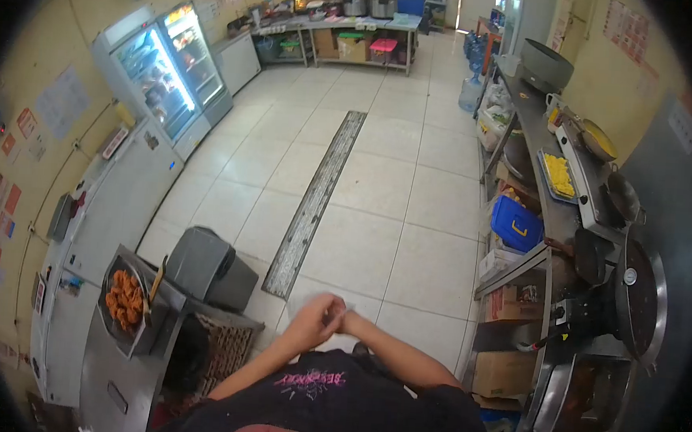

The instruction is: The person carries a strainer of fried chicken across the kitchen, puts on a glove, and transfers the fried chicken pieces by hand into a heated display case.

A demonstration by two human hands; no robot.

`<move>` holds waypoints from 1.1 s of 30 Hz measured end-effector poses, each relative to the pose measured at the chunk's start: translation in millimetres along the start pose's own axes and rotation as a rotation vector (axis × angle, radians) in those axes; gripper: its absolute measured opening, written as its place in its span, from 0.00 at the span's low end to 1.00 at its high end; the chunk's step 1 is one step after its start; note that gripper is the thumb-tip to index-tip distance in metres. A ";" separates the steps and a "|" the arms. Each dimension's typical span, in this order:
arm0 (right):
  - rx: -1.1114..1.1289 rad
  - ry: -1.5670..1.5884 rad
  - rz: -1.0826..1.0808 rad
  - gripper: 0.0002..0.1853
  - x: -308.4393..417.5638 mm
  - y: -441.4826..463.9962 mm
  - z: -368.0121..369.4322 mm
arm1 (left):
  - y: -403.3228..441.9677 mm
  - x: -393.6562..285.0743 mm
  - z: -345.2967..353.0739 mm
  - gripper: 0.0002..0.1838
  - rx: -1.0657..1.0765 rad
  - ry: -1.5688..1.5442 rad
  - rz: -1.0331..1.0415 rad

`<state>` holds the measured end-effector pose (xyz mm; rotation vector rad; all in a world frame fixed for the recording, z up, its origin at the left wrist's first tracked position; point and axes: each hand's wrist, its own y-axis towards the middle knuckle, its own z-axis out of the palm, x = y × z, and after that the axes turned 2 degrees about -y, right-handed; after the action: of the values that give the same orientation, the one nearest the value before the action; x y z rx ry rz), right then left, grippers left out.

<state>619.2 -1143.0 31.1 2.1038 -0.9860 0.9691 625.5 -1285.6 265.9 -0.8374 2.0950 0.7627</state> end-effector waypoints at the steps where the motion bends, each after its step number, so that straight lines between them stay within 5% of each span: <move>1: 0.042 0.298 0.164 0.40 -11.0 7.0 -12.5 | -0.9 2.4 -1.4 0.16 -0.109 0.075 0.190; 2: 0.034 0.590 0.340 0.43 -21.7 14.0 -25.2 | -2.8 -4.2 -8.7 0.16 -0.233 0.042 0.157; 3: -0.185 1.002 0.425 0.45 85.2 43.4 -75.6 | -3.9 -8.6 -19.8 0.17 -0.354 0.015 0.114; 4: -0.118 1.470 0.293 0.48 111.5 50.8 -103.6 | -5.7 2.4 -28.3 0.17 -0.497 0.113 0.109; 6: -0.080 1.714 0.223 0.47 151.5 59.8 -131.9 | -7.4 33.9 -37.4 0.28 -0.716 0.075 -0.091; 7: -0.027 1.848 0.097 0.46 161.5 63.8 -132.0 | -1.9 31.1 -45.4 0.39 -0.735 -0.329 -0.247; 8: -0.020 1.897 0.151 0.46 179.5 65.3 -130.4 | -2.9 41.3 -55.8 0.36 -0.703 -0.613 -0.444; 10: -0.047 1.849 0.207 0.43 205.8 71.7 -134.4 | -9.3 55.1 -72.5 0.33 -0.693 -0.907 -0.649; 12: -0.063 1.839 0.259 0.41 212.1 69.8 -127.1 | -10.5 55.8 -87.6 0.22 -0.377 -0.946 -0.622; 17: -0.184 1.567 0.267 0.29 198.8 55.0 -102.1 | -6.8 50.6 -104.9 0.13 -0.660 -0.939 -0.574; 20: -0.360 0.278 0.349 0.26 200.4 55.1 -84.0 | -7.4 55.3 -111.1 0.11 -0.657 -1.018 -0.600; 24: -0.411 0.021 0.115 0.28 200.6 74.3 -88.9 | -5.4 47.7 -117.5 0.10 -0.520 -1.080 -0.641; 27: -0.412 0.078 0.007 0.31 196.7 89.4 -90.0 | -7.4 41.8 -120.9 0.12 -0.465 -1.065 -0.654; 29: -0.381 0.436 0.081 0.35 188.4 94.7 -83.6 | -6.4 35.3 -119.7 0.15 -0.688 -1.335 -0.493; 30: -0.371 0.690 0.157 0.38 182.6 97.7 -79.7 | -11.0 40.0 -115.3 0.17 -0.808 -1.260 -0.401; 32: -0.120 1.421 0.378 0.51 187.5 106.5 -84.2 | -26.5 68.4 -92.4 0.22 -0.829 -0.571 -0.140; 33: -0.042 1.428 0.374 0.51 188.3 108.4 -82.4 | -43.2 56.6 -93.1 0.20 -0.586 -0.424 -0.200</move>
<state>586.8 -1207.4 252.0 0.7019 -0.5474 2.0875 590.7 -1397.5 261.1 -1.0586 1.4006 1.3399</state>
